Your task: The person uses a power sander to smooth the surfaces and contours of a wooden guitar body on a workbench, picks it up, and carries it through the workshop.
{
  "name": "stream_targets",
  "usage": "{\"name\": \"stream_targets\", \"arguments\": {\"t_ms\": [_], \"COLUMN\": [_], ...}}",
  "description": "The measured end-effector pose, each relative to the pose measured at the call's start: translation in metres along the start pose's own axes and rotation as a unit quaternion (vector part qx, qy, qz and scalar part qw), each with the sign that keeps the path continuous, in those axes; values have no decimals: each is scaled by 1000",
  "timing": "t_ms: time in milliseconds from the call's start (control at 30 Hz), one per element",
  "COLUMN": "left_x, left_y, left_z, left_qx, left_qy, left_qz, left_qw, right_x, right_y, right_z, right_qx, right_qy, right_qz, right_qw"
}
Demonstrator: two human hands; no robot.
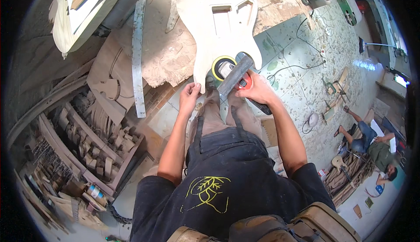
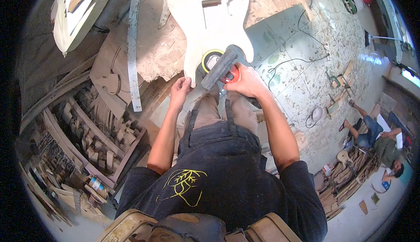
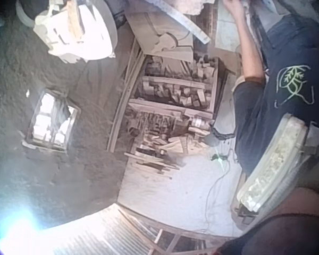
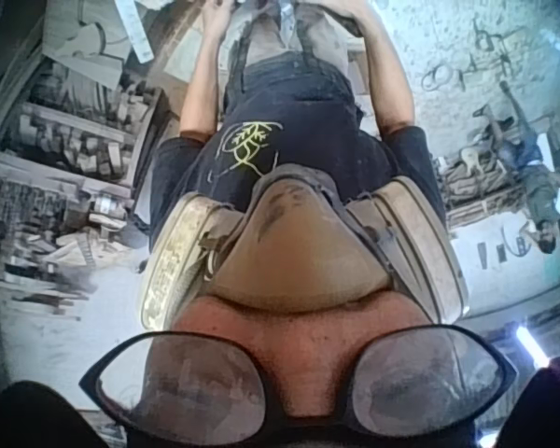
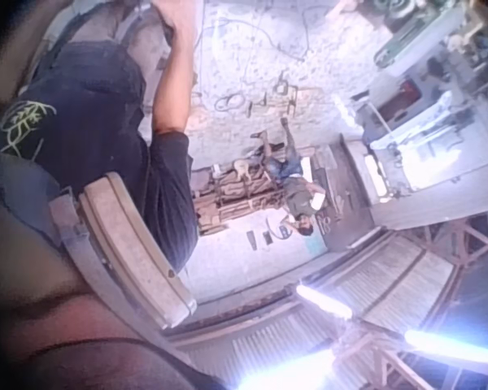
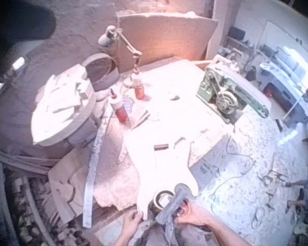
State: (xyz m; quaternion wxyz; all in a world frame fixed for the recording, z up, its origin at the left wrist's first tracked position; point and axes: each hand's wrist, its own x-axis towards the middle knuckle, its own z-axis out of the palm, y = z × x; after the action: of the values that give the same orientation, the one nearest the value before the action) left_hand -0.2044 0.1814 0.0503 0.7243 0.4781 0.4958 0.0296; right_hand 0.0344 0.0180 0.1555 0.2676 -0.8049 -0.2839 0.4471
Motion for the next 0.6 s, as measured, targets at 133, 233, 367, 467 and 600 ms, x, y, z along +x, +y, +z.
{"name": "stream_targets", "arguments": {"t_ms": [133,233,367,467,600], "left_x": [0,1,1,1,1], "left_y": [0,-2,-1,0,1], "left_z": [0,-1,0,0,2], "left_qx": [2,8,6,7,1], "left_qy": [6,6,5,4,8], "left_qz": [-3,-4,-3,-3,-3], "left_qw": [1000,1000,1000,1000,1000], "right_x": [-6,-5,-1,1,-1], "right_y": [0,-3,-9,-5,2], "right_z": [-1,0,-1,2,3], "right_qx": [-10,-12,4,12,12], "right_qy": [-15,-9,-9,-9,-3], "right_qz": [8,18,15,7,0], "right_qw": [1000,1000,1000,1000,1000]}}
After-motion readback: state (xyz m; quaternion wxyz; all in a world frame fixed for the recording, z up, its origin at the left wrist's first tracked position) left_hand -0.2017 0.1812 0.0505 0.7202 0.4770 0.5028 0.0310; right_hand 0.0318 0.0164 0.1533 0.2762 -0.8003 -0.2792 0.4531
